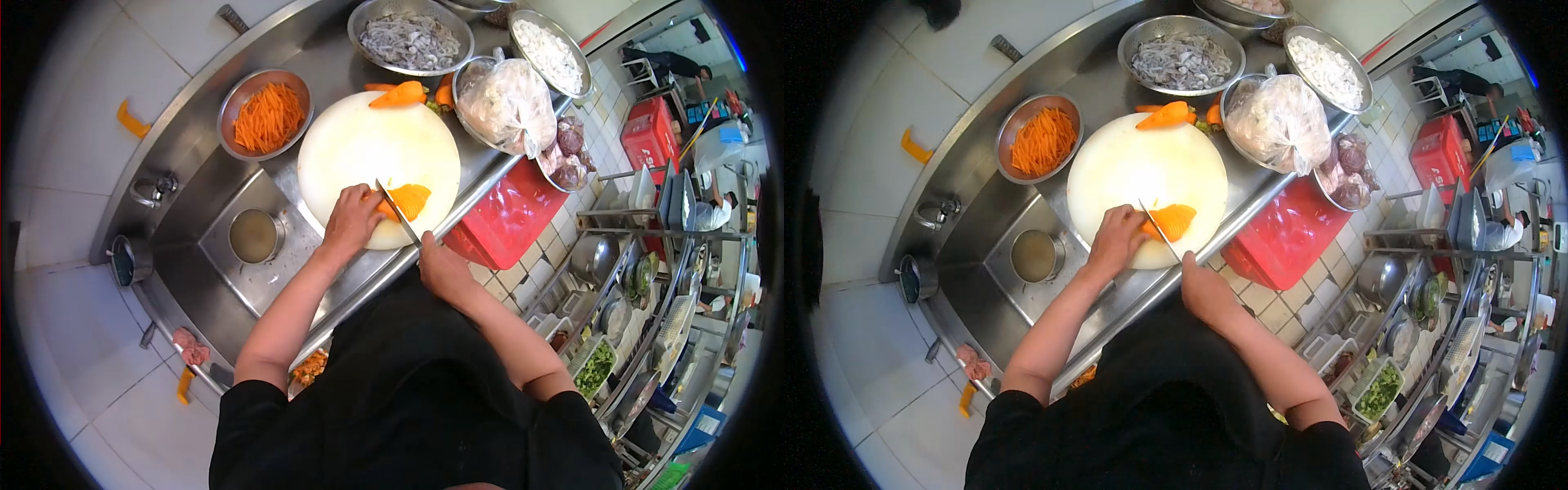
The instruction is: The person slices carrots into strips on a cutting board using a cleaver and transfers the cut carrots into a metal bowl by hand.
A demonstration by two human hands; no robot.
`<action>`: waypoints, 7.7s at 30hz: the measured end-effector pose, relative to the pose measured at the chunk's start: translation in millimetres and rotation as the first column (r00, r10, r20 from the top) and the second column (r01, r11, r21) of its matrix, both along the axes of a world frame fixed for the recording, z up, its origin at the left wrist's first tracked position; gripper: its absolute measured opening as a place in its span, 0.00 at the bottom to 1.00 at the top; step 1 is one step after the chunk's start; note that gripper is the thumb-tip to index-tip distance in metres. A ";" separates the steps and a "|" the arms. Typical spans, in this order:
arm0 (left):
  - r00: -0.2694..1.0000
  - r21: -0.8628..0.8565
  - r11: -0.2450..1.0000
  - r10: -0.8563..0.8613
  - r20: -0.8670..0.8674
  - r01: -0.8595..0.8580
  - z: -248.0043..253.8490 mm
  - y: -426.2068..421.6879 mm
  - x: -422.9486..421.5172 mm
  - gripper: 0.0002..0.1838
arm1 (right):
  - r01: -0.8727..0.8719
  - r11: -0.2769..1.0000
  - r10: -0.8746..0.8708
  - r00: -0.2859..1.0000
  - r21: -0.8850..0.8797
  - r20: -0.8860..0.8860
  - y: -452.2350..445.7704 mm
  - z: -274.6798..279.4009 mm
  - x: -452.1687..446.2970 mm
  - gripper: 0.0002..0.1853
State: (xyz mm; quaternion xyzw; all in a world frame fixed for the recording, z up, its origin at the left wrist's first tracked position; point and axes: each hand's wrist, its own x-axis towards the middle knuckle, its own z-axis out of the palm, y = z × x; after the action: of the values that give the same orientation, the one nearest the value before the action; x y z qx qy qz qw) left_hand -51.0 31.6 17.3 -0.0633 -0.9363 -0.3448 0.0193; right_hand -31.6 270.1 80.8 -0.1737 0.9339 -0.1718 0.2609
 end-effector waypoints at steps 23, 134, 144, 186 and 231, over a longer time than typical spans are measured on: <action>1.000 0.021 1.000 0.013 -0.027 -0.012 -7.8 2.7 0.7 0.23 | -0.008 1.000 0.008 1.000 -0.004 -0.003 0.9 31.3 1.2 0.09; 0.999 0.097 0.995 0.035 -0.012 -0.034 -2.5 -11.1 -5.3 0.10 | 0.018 1.000 -0.018 1.000 -0.003 0.022 -16.0 8.4 -1.3 0.10; 0.999 0.173 0.984 0.039 0.008 -0.040 -3.7 -18.1 -12.8 0.10 | 0.027 0.999 -0.029 0.998 -0.045 -0.059 -11.2 31.9 -7.0 0.13; 0.994 0.212 0.972 0.088 0.066 -0.100 -1.4 -20.0 -10.4 0.09 | 0.039 0.993 -0.034 0.999 -0.108 0.042 -14.4 -4.6 -13.9 0.15; 0.996 0.153 0.984 0.087 0.009 -0.087 -9.2 -26.2 -10.9 0.07 | -0.014 1.000 0.014 0.999 0.014 0.046 -21.9 42.3 -19.7 0.12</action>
State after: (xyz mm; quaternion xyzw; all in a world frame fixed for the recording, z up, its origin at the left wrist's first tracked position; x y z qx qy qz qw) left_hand -61.9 5.4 8.1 -0.0202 -0.9089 -0.4148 0.0383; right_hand -51.2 248.2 123.1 -0.1744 0.9276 -0.1674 0.2847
